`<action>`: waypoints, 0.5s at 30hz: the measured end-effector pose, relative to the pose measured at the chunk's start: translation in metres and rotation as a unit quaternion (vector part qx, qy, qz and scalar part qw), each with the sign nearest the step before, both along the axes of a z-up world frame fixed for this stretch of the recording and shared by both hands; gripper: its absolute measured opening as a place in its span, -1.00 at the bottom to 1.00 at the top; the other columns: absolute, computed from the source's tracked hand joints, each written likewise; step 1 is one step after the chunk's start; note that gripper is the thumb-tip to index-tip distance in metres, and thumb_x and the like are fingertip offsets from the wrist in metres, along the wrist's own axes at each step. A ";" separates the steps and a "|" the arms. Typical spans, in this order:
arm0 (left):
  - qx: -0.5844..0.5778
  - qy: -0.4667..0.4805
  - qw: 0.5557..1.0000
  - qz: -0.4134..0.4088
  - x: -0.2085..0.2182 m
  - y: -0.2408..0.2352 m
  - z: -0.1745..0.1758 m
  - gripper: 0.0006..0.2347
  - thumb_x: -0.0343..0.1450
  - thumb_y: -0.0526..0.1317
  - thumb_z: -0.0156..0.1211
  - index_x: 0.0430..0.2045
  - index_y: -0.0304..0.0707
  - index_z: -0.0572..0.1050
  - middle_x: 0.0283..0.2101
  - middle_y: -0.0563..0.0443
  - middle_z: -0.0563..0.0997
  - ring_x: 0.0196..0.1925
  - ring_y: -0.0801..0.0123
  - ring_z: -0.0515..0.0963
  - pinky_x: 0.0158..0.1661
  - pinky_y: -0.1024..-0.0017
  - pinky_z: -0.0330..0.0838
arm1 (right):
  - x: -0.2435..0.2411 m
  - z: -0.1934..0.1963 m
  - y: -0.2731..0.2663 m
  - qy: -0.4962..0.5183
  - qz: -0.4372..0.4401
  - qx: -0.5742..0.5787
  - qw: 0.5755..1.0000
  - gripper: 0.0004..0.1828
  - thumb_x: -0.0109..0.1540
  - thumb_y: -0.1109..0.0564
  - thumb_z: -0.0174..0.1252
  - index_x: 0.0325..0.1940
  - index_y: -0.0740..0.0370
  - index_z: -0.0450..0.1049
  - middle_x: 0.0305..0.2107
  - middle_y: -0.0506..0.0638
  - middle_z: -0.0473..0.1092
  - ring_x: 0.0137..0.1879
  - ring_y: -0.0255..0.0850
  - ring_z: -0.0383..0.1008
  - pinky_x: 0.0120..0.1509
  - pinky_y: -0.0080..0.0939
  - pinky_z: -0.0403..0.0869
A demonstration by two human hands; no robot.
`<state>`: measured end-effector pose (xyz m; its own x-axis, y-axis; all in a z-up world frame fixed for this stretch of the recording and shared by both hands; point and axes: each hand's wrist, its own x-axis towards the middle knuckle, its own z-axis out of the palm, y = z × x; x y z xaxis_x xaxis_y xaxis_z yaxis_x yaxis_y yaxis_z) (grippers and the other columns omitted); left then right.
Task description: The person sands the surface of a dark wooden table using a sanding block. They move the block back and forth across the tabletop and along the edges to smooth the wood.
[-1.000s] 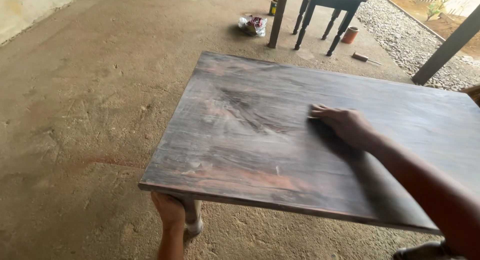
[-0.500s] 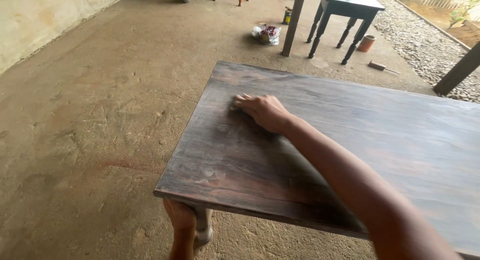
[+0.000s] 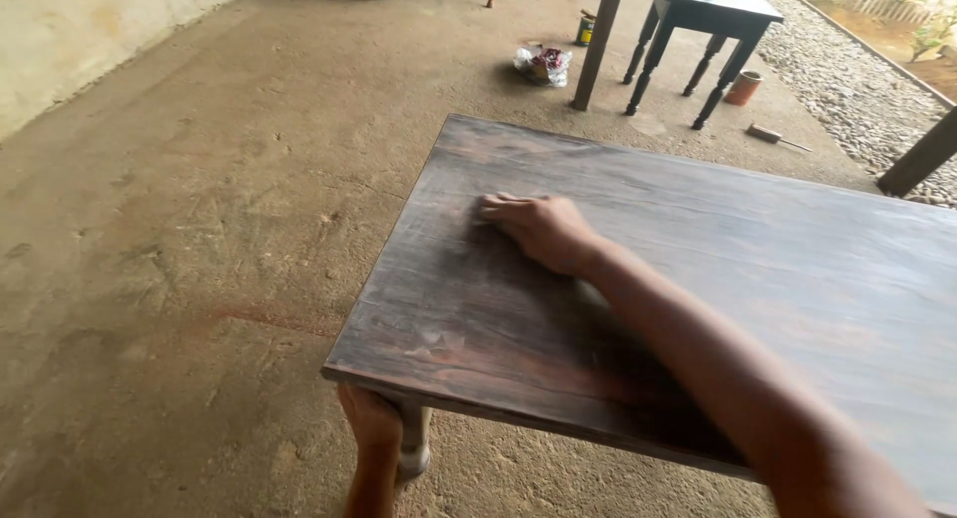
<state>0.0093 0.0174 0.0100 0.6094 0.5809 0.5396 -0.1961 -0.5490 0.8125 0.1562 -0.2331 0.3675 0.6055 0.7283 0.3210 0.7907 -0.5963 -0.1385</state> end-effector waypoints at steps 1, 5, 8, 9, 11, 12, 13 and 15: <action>0.002 -0.001 1.000 0.002 -0.003 0.000 0.010 -0.60 0.64 -0.14 -0.38 0.26 -0.53 0.18 0.12 -0.41 0.33 0.14 -0.15 0.39 0.16 0.01 0.33 | -0.004 0.003 0.011 -0.001 0.002 0.002 1.000 -0.67 0.37 0.12 0.07 0.21 -0.03 0.53 0.30 -0.13 0.34 0.32 -0.13 0.42 0.33 -0.10 0.46; -0.266 0.019 0.961 -0.066 -0.006 -0.005 0.053 -0.54 0.64 -0.03 -0.45 0.20 -0.50 0.24 0.09 -0.34 0.35 0.12 -0.07 0.41 0.13 0.06 0.33 | -0.026 0.007 -0.018 0.025 0.011 0.032 0.999 -0.66 0.39 0.10 0.06 0.25 0.03 0.50 0.32 -0.08 0.33 0.35 -0.11 0.42 0.39 -0.12 0.48; -0.321 -0.006 0.943 -0.093 -0.007 -0.007 0.040 -0.48 0.64 0.06 -0.45 0.15 -0.51 0.29 0.06 -0.33 0.40 0.08 -0.04 0.44 0.10 0.08 0.35 | -0.046 0.003 -0.100 0.002 0.039 0.014 0.999 -0.62 0.34 0.16 0.06 0.25 0.06 0.50 0.31 -0.05 0.34 0.40 -0.09 0.36 0.43 -0.05 0.40; -0.263 -0.014 0.961 -0.083 -0.006 -0.005 0.030 -0.45 0.64 0.09 -0.45 0.14 -0.52 0.30 0.05 -0.34 0.41 0.07 -0.04 0.45 0.09 0.09 0.36 | -0.051 0.003 -0.130 0.007 0.007 -0.011 1.000 -0.60 0.32 0.16 0.05 0.25 0.04 0.49 0.30 -0.05 0.34 0.40 -0.08 0.34 0.44 -0.02 0.36; -0.228 0.009 0.972 -0.057 -0.007 -0.007 0.028 -0.46 0.64 0.08 -0.45 0.15 -0.51 0.30 0.05 -0.35 0.39 0.08 -0.05 0.44 0.10 0.09 0.35 | -0.055 0.002 -0.154 0.006 -0.014 -0.022 1.000 -0.61 0.33 0.15 0.05 0.25 0.02 0.49 0.29 -0.08 0.35 0.38 -0.10 0.36 0.44 -0.03 0.38; -0.188 0.031 0.981 -0.030 -0.006 -0.007 0.027 -0.47 0.64 0.07 -0.45 0.16 -0.50 0.29 0.06 -0.36 0.37 0.09 -0.06 0.44 0.11 0.09 0.33 | -0.057 0.001 -0.166 0.003 -0.034 -0.028 0.999 -0.62 0.33 0.13 0.05 0.24 0.00 0.50 0.27 -0.10 0.37 0.37 -0.11 0.39 0.44 -0.04 0.40; -0.189 0.032 0.981 -0.030 -0.005 -0.008 0.027 -0.47 0.64 0.07 -0.45 0.16 -0.50 0.29 0.06 -0.36 0.37 0.09 -0.06 0.44 0.11 0.09 0.33 | -0.053 0.001 -0.155 0.004 -0.034 -0.029 0.999 -0.62 0.33 0.13 0.05 0.24 0.00 0.50 0.27 -0.10 0.37 0.37 -0.11 0.39 0.44 -0.04 0.40; -0.295 0.009 0.953 -0.070 -0.004 -0.009 0.029 -0.53 0.66 0.02 -0.45 0.15 -0.47 0.29 0.05 -0.38 0.38 0.08 -0.09 0.44 0.12 0.08 0.34 | -0.046 0.001 -0.134 -0.004 -0.030 -0.033 0.999 -0.62 0.33 0.13 0.03 0.22 -0.04 0.51 0.27 -0.10 0.37 0.32 -0.11 0.44 0.36 -0.06 0.47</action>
